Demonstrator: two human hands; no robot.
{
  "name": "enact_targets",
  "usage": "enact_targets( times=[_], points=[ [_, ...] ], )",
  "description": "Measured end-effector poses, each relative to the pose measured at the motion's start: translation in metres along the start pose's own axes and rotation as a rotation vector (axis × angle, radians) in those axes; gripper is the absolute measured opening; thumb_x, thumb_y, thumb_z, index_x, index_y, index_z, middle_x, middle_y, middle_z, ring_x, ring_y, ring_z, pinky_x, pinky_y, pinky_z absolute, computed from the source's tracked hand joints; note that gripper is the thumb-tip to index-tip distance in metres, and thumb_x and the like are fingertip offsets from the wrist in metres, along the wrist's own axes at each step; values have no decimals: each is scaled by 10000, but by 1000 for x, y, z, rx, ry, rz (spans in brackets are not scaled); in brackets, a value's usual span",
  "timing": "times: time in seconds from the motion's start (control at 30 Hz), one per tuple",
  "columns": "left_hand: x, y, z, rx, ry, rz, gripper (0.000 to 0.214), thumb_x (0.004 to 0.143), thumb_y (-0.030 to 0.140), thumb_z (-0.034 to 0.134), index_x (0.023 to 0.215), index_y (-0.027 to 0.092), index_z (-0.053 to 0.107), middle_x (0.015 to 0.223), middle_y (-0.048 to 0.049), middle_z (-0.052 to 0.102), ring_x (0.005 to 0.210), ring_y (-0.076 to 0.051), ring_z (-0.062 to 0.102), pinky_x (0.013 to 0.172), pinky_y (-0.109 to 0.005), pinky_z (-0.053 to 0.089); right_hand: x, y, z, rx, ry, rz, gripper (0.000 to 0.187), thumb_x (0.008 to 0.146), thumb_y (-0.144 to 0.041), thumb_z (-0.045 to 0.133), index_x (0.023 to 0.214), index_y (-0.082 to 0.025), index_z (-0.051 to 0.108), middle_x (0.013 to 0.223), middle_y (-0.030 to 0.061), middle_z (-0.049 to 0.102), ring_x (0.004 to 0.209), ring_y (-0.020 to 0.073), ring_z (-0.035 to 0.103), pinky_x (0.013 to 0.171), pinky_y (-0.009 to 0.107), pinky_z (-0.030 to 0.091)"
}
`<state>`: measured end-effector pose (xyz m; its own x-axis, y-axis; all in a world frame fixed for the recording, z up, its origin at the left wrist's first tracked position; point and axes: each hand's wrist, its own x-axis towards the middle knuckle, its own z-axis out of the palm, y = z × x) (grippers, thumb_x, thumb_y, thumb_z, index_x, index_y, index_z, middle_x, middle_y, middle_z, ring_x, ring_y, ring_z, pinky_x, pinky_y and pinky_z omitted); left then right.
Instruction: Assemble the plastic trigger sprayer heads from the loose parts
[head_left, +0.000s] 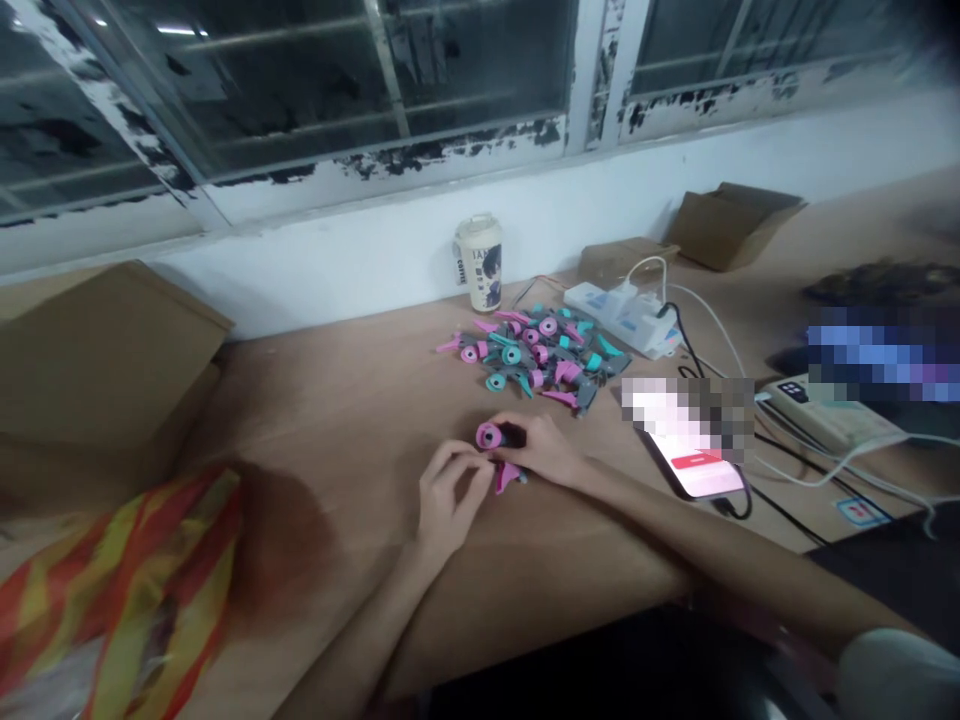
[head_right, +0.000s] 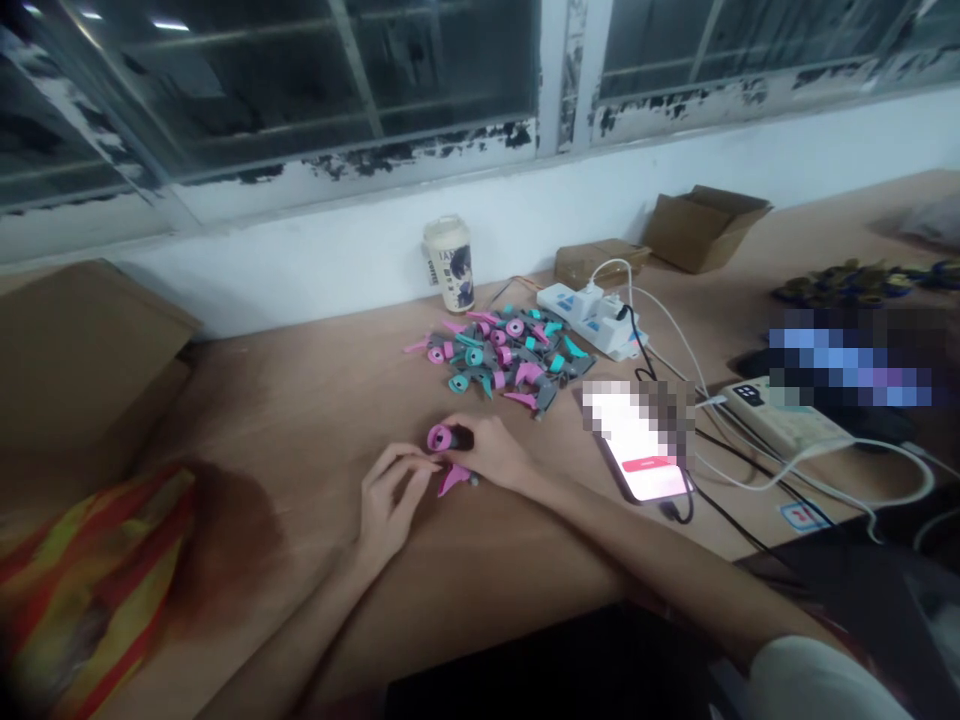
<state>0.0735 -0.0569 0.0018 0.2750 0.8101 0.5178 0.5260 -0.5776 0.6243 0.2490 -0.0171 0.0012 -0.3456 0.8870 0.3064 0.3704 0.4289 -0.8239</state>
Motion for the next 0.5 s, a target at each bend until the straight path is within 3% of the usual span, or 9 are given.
enact_targets(
  times=[0.1,0.2,0.5],
  points=[
    [6,-12,-3,-93,81,-228,194,874,312,498,767,180,591,816,-28,557,797,-156,551,737,-290,453,0,5,5,123,-9,-33,328,688,-361,717,971,-217,636,965,8,695,920,159,639,859,306,473],
    [12,-25,-3,-261,31,-369,161,842,341,543,849,183,572,825,-22,580,793,-154,564,727,-279,461,-3,10,7,168,3,-26,365,657,-401,737,964,-228,644,961,8,699,921,168,643,871,317,473],
    [17,-26,-9,-365,-278,-385,191,787,315,607,926,188,581,857,-33,608,802,-158,572,737,-294,459,-9,11,7,224,-64,-49,300,696,-392,712,952,-246,654,952,9,693,901,169,641,868,332,474]
  ],
)
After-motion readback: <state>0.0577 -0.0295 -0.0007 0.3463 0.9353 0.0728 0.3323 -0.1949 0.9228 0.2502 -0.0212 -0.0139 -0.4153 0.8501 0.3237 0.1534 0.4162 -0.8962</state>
